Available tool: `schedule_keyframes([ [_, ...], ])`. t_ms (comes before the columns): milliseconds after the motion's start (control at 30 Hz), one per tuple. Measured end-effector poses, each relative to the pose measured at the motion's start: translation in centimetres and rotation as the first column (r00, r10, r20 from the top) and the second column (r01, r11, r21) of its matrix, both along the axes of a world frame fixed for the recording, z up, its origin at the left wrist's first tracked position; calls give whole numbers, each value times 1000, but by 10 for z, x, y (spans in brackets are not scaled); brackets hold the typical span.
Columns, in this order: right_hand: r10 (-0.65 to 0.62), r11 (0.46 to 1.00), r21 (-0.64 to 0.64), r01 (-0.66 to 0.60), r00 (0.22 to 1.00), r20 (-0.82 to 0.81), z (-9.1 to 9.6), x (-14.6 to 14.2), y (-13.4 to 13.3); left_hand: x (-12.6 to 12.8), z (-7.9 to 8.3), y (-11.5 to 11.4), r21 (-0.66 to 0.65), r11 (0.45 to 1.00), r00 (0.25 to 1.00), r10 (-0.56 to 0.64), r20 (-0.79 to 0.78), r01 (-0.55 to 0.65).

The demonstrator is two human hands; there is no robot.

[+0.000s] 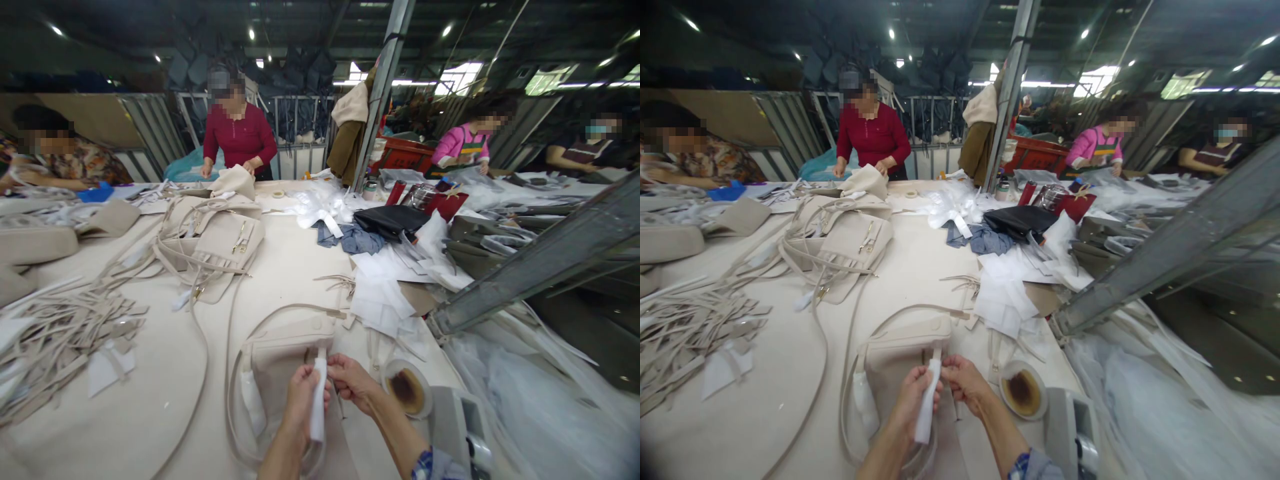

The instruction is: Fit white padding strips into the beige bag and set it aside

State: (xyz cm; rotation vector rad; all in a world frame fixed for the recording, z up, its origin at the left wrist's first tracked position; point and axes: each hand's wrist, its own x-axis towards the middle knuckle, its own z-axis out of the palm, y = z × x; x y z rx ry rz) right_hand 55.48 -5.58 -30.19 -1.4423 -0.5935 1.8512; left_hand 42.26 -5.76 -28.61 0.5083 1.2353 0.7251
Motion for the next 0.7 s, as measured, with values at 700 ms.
schedule_keyframes([
  [700,-43,996,-88,-7,832,-553,-18,0,7,11,-13,-11,5,998,989,61,-136,-60],
])
